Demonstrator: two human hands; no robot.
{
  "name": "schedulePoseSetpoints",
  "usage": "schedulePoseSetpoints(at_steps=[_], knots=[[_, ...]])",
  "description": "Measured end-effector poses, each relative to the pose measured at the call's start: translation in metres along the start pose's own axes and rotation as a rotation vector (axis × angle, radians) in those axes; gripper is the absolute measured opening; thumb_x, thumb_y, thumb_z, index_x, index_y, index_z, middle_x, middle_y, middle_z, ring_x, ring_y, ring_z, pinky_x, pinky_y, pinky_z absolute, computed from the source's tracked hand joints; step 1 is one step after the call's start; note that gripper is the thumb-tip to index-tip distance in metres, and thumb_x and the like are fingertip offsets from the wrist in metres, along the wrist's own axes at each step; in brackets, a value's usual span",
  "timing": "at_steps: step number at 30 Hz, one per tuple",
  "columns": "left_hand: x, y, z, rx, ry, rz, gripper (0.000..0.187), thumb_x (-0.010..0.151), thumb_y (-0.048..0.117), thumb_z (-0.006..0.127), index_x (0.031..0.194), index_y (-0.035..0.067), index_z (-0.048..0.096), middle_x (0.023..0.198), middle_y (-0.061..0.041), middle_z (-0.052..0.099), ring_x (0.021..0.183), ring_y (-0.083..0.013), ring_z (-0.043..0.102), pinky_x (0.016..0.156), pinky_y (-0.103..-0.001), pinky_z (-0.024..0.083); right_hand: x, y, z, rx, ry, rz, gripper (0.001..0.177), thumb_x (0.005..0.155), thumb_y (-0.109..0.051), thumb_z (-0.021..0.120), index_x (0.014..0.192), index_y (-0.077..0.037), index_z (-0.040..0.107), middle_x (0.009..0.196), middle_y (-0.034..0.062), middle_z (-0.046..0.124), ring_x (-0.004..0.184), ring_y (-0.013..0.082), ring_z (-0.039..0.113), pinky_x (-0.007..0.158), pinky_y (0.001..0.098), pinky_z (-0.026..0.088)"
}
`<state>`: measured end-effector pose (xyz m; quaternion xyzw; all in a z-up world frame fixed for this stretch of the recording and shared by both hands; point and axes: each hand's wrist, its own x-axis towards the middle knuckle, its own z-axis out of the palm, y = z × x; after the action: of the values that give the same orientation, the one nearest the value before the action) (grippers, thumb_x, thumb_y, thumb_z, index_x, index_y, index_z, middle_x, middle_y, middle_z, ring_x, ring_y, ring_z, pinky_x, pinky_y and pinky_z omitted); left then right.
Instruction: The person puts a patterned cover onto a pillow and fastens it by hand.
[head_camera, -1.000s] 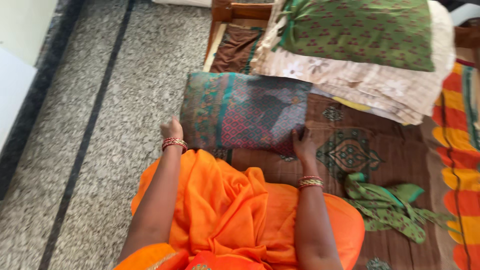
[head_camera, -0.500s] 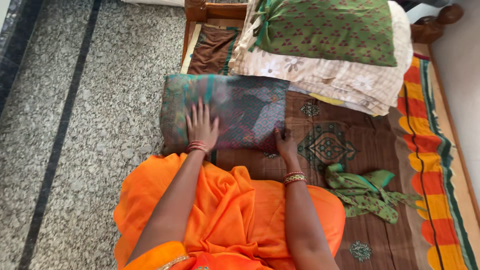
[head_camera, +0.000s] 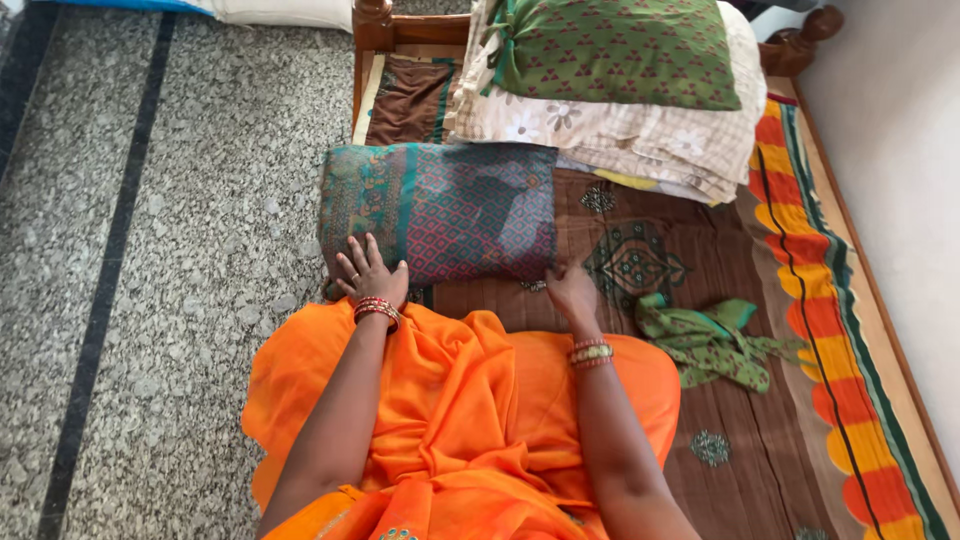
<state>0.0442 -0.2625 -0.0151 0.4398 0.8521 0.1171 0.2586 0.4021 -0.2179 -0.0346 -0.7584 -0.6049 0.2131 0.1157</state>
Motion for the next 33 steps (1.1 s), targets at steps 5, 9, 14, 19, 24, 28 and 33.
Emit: schedulePoseSetpoints(at_steps=[5,9,14,19,24,28,33], knots=[[-0.008,-0.011,0.018,-0.02,0.078,0.1,0.098,0.09,0.05,0.066,0.166,0.023,0.012,0.174,-0.007,-0.002,0.159,-0.0395,-0.004,0.124,-0.063,0.008,-0.131,-0.094,-0.091,1.805,-0.301,0.084,0.033,0.103,-0.03,0.051,0.126,-0.008,0.062,0.103,0.0054,0.068,0.088,0.018,0.065,0.084,0.0332,0.05],[-0.007,-0.011,0.02,-0.008,0.101,0.126,0.097,0.09,0.047,0.069,0.166,0.021,0.015,0.174,-0.009,0.0,0.159,-0.042,-0.002,0.123,-0.065,0.012,-0.232,-0.159,-0.161,2.298,-0.63,0.047,0.03,0.1,-0.037,0.052,0.091,-0.009,0.06,0.077,0.0013,0.055,0.072,0.0153,0.053,0.073,0.0291,0.044],[-0.016,-0.009,0.01,0.014,0.068,0.129,0.094,0.092,0.042,0.067,0.166,0.022,0.013,0.173,-0.009,-0.002,0.158,-0.0406,-0.003,0.124,-0.062,0.01,-0.28,-0.181,-0.193,2.509,-0.886,-0.046,0.042,0.108,-0.036,0.05,0.072,-0.013,0.052,0.07,-0.0025,0.046,0.067,0.0111,0.047,0.073,0.0285,0.041],[-0.024,-0.006,-0.005,0.032,0.012,0.135,0.089,0.096,0.041,0.063,0.167,0.024,0.01,0.174,-0.008,-0.004,0.158,-0.0386,-0.005,0.126,-0.059,0.009,-0.294,-0.182,-0.202,2.546,-0.914,-0.193,0.051,0.112,-0.038,0.047,0.067,-0.014,0.049,0.068,-0.0019,0.047,0.064,0.0108,0.048,0.069,0.0276,0.043],[-0.028,-0.001,-0.012,0.057,-0.012,0.117,0.09,0.097,0.042,0.062,0.167,0.023,0.008,0.173,-0.008,-0.006,0.158,-0.0393,-0.006,0.126,-0.059,0.008,-0.307,-0.185,-0.205,2.587,-0.905,-0.206,0.056,0.113,-0.042,0.044,0.065,-0.013,0.048,0.066,-0.0012,0.047,0.063,0.0115,0.049,0.068,0.0278,0.046],[-0.026,-0.002,-0.011,0.067,-0.03,0.112,0.089,0.098,0.041,0.061,0.167,0.023,0.007,0.173,-0.007,-0.007,0.158,-0.039,-0.006,0.127,-0.058,0.008,-0.313,-0.186,-0.204,2.606,-0.918,-0.215,0.058,0.114,-0.044,0.042,0.065,-0.014,0.047,0.066,-0.0006,0.047,0.062,0.0117,0.049,0.068,0.0277,0.047],[-0.021,-0.004,-0.006,0.024,-0.02,0.12,0.088,0.095,0.04,0.061,0.166,0.022,0.012,0.172,-0.008,-0.004,0.157,-0.0386,-0.007,0.125,-0.059,0.007,-0.316,-0.188,-0.205,2.614,-0.938,-0.199,0.059,0.114,-0.046,0.041,0.065,-0.013,0.047,0.066,-0.0005,0.048,0.061,0.0113,0.049,0.066,0.0275,0.045]])
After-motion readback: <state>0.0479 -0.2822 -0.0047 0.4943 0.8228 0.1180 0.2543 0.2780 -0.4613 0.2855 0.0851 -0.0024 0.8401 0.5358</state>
